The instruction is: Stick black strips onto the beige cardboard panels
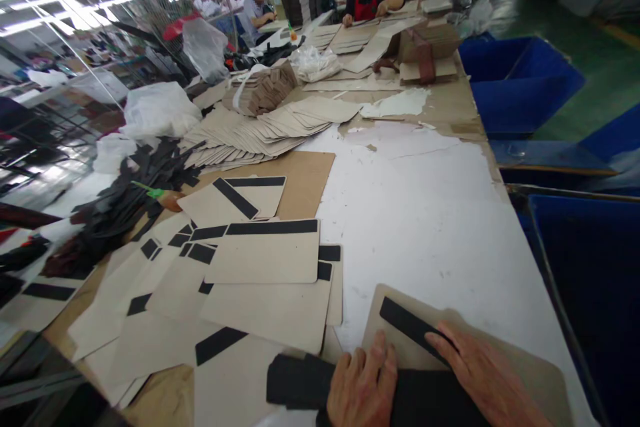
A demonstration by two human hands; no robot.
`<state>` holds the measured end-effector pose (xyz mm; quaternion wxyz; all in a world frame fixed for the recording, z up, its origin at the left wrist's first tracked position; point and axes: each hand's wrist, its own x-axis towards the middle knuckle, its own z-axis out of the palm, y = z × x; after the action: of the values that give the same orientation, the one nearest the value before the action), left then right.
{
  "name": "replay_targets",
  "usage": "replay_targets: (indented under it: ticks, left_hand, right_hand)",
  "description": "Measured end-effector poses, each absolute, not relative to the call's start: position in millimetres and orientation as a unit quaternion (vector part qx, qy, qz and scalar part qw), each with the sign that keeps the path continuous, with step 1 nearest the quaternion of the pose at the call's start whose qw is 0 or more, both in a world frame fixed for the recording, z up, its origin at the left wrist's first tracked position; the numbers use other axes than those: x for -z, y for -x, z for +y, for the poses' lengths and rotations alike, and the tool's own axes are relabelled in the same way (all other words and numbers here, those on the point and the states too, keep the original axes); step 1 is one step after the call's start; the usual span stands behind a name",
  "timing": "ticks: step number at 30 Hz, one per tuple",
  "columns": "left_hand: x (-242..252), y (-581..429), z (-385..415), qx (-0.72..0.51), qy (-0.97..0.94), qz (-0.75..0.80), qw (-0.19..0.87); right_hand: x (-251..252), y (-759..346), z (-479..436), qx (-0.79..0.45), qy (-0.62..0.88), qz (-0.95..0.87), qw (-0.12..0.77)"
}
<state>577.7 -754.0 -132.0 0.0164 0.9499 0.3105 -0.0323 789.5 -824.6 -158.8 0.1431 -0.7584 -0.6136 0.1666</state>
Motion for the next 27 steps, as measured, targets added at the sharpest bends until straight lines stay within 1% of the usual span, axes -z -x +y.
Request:
replay_targets:
  ticks: [5,9,12,16,20,25,27]
  left_hand:
    - [137,-601,-738,0.035,-0.96,0.278,0.01]
    - [142,-605,-731,0.057,-0.963,0.259,0.043]
    - [140,-609,-724,0.097,-0.958,0.258,0.076]
    - [134,-614,-715,0.142,-0.954,0.241,0.11]
    - [134,-615,-713,0.147,-0.952,0.24,0.122]
    - [136,-616,-714,0.153,-0.95,0.243,0.12]
    - [134,-616,-712,0.159,-0.95,0.237,0.13]
  right_hand:
    - [156,-789,-811,-0.189,0.768,-0.59,0.164]
    - [160,-795,-810,-0.194,0.774,-0.574,0.186]
    - [158,-796,-807,-0.197,0.775,-0.565,0.203]
    - [151,-793,-797,-0.226,0.802,-0.526,0.17]
    - [149,-789,-791,-0.232,0.811,-0.519,0.138]
    - [144,-791,-797,-0.229,0.825,-0.512,0.07]
    - [145,-804,-810,-0.211,0.838,-0.494,0.09]
